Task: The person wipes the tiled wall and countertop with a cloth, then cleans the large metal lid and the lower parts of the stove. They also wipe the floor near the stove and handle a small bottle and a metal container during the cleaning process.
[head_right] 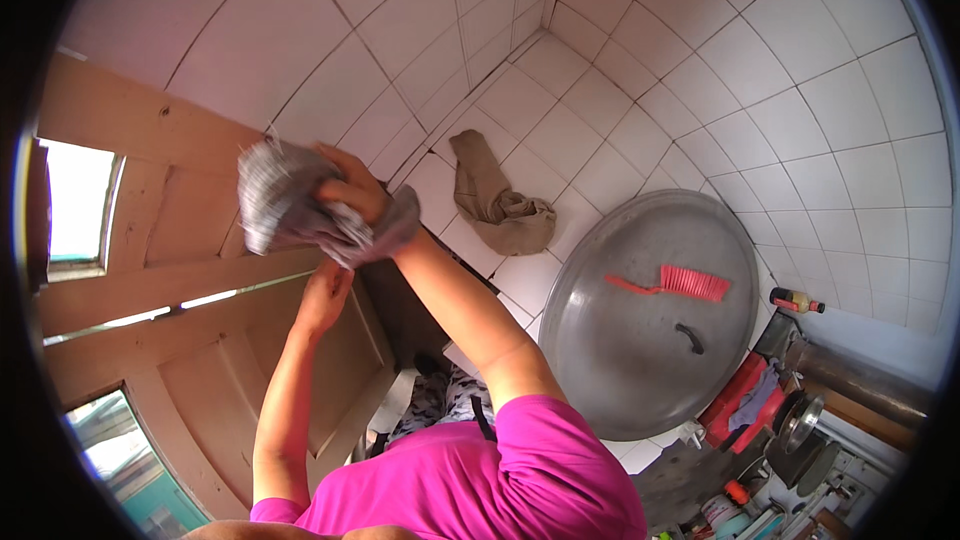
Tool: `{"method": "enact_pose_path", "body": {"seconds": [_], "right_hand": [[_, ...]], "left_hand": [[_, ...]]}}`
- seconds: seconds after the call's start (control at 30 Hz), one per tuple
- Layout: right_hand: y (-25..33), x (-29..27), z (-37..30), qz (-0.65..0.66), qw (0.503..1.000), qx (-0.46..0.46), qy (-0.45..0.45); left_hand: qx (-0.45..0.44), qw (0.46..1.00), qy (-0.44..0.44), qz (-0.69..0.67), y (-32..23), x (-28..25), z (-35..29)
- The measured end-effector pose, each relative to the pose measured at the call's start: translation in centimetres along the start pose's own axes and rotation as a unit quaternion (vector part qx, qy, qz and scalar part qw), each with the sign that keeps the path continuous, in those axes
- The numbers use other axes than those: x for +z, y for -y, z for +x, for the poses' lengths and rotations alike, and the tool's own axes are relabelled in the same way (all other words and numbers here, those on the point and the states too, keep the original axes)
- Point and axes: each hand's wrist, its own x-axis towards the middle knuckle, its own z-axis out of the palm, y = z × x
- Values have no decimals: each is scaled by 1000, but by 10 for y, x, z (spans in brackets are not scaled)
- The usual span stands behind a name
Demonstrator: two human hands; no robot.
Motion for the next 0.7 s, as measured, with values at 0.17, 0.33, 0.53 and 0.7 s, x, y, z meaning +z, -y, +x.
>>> {"method": "enact_pose_path", "body": {"seconds": [0.17, 0.33, 0.53, 0.7], "right_hand": [[-67, -170, -108, 69, 977, 38, -198], [-75, -299, -262, -202, 799, 68, -561], [39, -227, -250, -198, 750, -14, -631], [223, -262, -293, 79, 934, -82, -338]], "left_hand": [[-13, 993, 85, 81, -7, 26, 38], [85, 975, 156, 133, 20, 115, 86], [36, 954, 181, 234, 26, 178, 148], [6, 891, 202, 408, 4, 220, 195]]}}
